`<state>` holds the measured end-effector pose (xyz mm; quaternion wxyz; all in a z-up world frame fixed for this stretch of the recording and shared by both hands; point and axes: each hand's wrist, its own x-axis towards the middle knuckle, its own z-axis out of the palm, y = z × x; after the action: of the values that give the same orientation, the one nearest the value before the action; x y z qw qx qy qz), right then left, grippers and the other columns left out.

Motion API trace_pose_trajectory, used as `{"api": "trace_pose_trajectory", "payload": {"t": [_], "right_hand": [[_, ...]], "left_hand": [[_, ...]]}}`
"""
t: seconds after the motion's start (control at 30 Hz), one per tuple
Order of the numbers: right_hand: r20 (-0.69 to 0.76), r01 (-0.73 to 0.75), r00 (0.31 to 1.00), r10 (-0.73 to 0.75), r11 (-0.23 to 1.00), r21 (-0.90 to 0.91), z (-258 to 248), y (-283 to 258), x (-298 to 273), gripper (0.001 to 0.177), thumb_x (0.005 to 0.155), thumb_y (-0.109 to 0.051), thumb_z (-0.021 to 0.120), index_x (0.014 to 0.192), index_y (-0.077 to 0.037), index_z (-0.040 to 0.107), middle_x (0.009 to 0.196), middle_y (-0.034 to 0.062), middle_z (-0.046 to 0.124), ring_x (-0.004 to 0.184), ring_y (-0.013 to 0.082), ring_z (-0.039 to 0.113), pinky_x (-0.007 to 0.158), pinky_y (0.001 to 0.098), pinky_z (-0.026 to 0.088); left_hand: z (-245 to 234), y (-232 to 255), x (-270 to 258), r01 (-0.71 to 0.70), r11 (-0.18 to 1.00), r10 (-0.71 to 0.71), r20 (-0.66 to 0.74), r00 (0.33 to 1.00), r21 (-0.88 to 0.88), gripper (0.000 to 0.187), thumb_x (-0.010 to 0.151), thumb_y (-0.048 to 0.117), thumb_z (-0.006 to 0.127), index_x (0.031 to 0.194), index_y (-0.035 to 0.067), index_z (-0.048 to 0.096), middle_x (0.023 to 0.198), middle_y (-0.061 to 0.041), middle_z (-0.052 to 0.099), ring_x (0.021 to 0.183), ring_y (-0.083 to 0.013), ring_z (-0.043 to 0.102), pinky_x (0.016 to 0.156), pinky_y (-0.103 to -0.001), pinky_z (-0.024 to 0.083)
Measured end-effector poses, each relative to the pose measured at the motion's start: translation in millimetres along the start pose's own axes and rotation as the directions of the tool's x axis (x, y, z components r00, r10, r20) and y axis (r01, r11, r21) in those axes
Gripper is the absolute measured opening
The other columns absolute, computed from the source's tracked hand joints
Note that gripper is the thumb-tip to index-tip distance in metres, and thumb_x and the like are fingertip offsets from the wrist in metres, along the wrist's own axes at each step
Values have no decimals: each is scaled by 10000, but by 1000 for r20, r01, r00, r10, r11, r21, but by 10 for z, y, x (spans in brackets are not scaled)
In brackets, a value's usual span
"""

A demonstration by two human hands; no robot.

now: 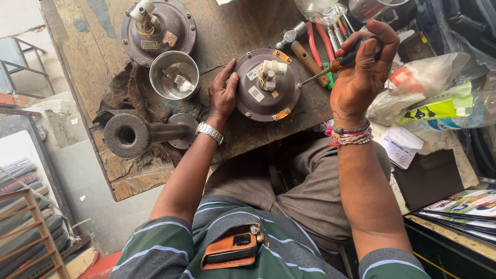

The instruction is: The person connects wires to a ceiling fan motor using a screwdriver on a workbench, while handling small components and tools.

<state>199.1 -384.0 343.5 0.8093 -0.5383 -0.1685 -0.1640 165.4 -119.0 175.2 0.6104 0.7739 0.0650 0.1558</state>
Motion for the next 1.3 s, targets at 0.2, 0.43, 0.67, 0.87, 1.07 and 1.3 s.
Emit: {"api": "trace_pose_trajectory", "payload": {"t": [0.2,0.43,0.67,0.87,1.07,1.3], "right_hand": [[-1,-15,1000,15,1000,-9,18,30,-2,287,1163,-308,614,1333,-91,531,956,67,593,842,122,562,757,255,467],[-2,-8,1000,8,1000,-11,-9,64,-43,226,1183,-280,600,1258,-74,545,965,76,580,824,129,538,775,250,444],[-9,5,1000,-5,1000,-13,-13,32,-7,230,1177,-295,592,1251,-81,548,951,82,582,819,132,539,761,244,438],[23,6,1000,-3,993,-114,-3,30,-17,239,1194,-307,582,1246,-77,541,961,69,574,843,125,549,775,242,447],[48,44,998,-34,972,-232,174,10,4,161,1136,-217,539,1156,-58,539,975,82,604,869,143,599,815,264,480],[108,-133,987,116,976,173,-59,173,228,267,1063,-162,579,858,1,526,644,75,488,455,143,387,439,322,344]], "left_hand": [[-2,24,-5,-14,1000,14,-2,1000,-8,414,1041,260,602,1415,83,617,1364,-184,685,1277,-274,669,1071,-370,534],[-1,36,-10,-14,1000,14,-10,1000,-1,410,1037,245,602,1411,79,620,1368,-189,683,1282,-275,663,1077,-368,524],[2,32,-10,4,1000,-4,-14,1000,-10,407,1032,238,609,1407,81,623,1352,-183,692,1261,-266,677,1064,-362,534],[6,21,-9,1,1000,-1,-10,1000,-9,406,1042,246,603,1415,87,617,1367,-182,682,1281,-268,663,1073,-360,529],[-1,53,-11,-4,999,4,2,1000,-41,405,1046,248,612,1425,105,613,1370,-175,688,1284,-268,666,1075,-356,526],[9,-48,-75,-2,1000,2,-17,1000,25,388,1043,189,603,1418,88,618,1381,-171,681,1290,-263,667,1087,-356,515]]}}
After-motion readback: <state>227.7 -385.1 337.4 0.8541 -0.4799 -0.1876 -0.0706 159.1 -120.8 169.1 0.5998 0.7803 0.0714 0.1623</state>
